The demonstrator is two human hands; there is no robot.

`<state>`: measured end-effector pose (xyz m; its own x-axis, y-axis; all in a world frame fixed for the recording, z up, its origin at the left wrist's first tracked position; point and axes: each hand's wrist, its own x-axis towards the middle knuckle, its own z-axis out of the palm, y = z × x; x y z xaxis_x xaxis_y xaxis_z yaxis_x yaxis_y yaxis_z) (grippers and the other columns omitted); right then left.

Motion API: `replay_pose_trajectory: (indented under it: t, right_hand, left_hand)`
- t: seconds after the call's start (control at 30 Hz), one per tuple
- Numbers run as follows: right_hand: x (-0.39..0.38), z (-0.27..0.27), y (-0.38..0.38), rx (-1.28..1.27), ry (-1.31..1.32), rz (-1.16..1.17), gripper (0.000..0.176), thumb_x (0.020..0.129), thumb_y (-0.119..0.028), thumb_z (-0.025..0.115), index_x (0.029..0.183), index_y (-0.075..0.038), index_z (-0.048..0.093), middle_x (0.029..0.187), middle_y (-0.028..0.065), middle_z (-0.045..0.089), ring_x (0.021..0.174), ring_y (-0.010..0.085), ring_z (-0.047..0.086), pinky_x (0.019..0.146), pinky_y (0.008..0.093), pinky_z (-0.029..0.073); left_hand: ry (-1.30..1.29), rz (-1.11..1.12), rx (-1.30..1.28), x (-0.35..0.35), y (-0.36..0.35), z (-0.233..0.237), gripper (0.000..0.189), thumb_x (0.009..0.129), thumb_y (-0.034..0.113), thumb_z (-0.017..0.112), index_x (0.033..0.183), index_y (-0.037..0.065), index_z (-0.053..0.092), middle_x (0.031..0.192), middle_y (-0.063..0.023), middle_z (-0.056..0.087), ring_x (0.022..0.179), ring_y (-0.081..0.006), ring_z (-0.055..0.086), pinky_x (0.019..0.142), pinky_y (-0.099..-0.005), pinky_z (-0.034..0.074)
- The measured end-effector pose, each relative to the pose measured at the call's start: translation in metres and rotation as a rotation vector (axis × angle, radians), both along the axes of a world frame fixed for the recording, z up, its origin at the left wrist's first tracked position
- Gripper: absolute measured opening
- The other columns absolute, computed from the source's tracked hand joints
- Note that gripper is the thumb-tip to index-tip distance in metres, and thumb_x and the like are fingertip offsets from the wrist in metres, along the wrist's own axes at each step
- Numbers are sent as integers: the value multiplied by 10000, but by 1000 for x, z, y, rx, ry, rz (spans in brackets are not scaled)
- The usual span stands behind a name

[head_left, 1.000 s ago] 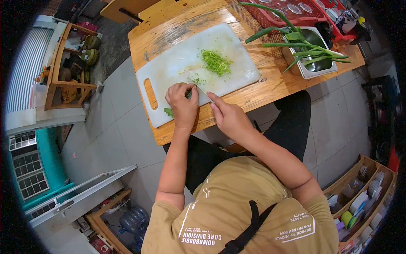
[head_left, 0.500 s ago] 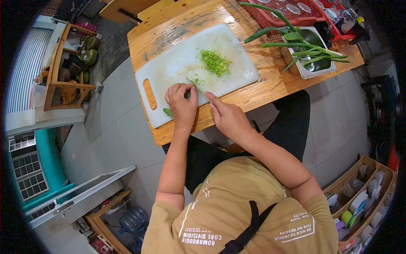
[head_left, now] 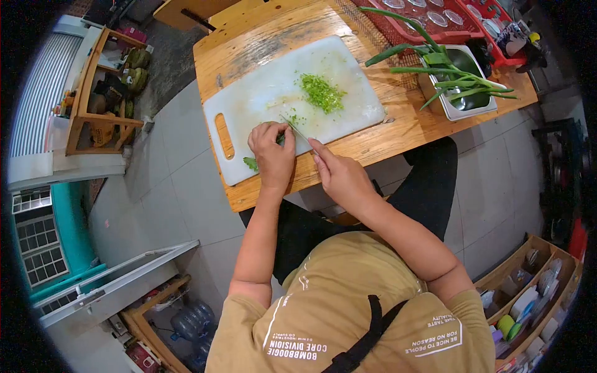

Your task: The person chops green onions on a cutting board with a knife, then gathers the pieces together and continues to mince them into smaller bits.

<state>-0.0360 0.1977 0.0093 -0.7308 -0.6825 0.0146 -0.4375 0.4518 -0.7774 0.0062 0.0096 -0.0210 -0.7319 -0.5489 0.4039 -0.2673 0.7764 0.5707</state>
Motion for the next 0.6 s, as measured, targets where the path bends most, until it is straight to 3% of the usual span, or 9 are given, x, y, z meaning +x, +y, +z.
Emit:
replay_pose_trajectory:
  t: [0.13,0.2,0.4,0.6]
  right_hand:
    - [-5,-8,-13,-54,28,-15,393,1112,-205,602,1496,-125,634,804,282,706,742,462,711,681,536,552]
    - [-6,-5,-9,-104,-58,-10,394,1099,-202,600,1474,-84,633,812,287,710,740,483,700,692,586,546]
    - [1,13,5,-110,-144,-5,393,1107,-204,591,1487,-117,637,816,294,706,744,491,700,683,581,537]
    - [1,2,-1,-46,-2,15,395,1110,-205,588,1495,-126,632,800,295,699,739,497,697,687,579,542]
  left_hand:
    - [24,-4,11,0,1,-3,75,928,117,769,949,45,763,992,-110,696,1084,-332,618,1078,-465,416]
    - [25,-5,14,1,-1,-2,67,931,109,764,953,46,758,982,-110,687,1081,-334,615,1078,-467,412]
    - [87,-52,-36,1,1,0,62,923,66,737,979,44,724,971,-113,661,1072,-339,606,1073,-474,406]
    - [91,-17,-21,1,0,-4,60,909,63,734,949,43,694,974,-116,655,1085,-342,604,1082,-477,402]
